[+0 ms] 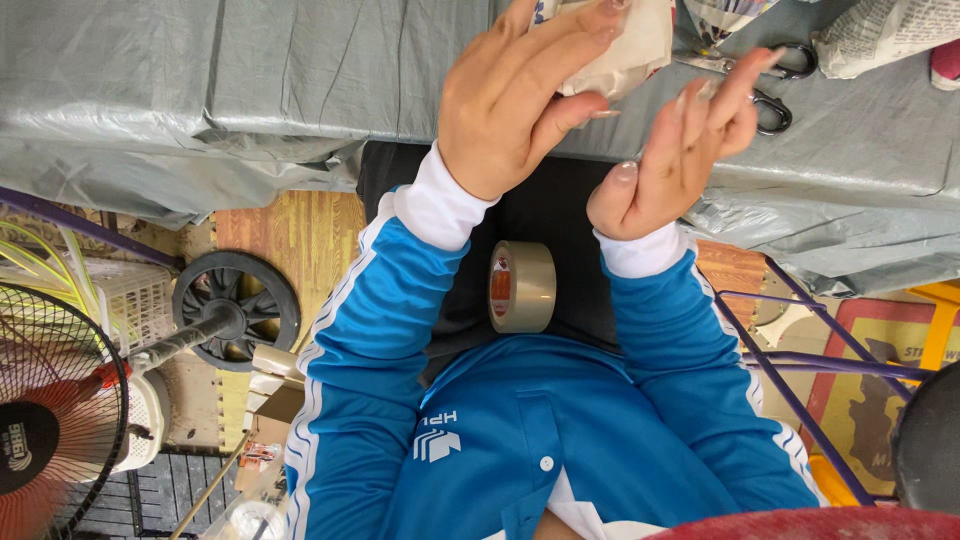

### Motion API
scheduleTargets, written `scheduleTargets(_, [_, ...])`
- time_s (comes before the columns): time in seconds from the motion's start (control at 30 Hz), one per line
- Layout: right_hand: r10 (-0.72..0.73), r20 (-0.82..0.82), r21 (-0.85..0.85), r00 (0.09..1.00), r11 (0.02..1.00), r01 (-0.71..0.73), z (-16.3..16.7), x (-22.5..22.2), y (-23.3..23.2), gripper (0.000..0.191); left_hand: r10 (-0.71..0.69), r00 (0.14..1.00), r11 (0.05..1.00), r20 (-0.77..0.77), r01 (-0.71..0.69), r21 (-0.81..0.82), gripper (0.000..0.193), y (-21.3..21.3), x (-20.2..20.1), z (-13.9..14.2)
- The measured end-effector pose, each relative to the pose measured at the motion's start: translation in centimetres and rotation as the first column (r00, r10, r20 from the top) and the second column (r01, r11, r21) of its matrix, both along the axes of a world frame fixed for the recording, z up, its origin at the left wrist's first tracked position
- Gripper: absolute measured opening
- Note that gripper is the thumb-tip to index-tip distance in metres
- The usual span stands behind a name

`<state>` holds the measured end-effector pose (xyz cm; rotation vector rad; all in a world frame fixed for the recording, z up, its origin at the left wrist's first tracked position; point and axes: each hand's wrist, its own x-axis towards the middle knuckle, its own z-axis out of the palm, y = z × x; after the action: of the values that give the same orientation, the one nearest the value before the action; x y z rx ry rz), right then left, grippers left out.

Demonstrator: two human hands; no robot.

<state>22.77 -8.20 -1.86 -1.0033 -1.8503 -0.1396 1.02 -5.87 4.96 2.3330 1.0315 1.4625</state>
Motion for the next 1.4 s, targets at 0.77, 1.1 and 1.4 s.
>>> scheduleTargets(0.77, [0.55, 0.024, -0.085, 0.835, 0.833, -0.546, 9.1, 2.9, 7.5, 0.025, -0.038, 0.999, 0.998, 0.014, 0.037, 0.048, 0.044, -0.1, -0.1, 0.7])
scheduleTargets(1.1, [0.589, 0.13, -0.129, 0.798, 0.808, -0.575, 9.7, 3.9, 7.9, 0.022, -0.02, 0.999, 0.994, -0.049, 0.025, 0.11, 0.037, 0.5, 0.0, -0.2])
scheduleTargets(1.4, [0.628, 0.126, -0.177, 0.768, 0.776, -0.605, 9.6, 4.3, 8.4, 0.019, -0.032, 0.999, 0.999, -0.016, 0.032, 0.025, 0.035, 0.2, -0.2, -0.6])
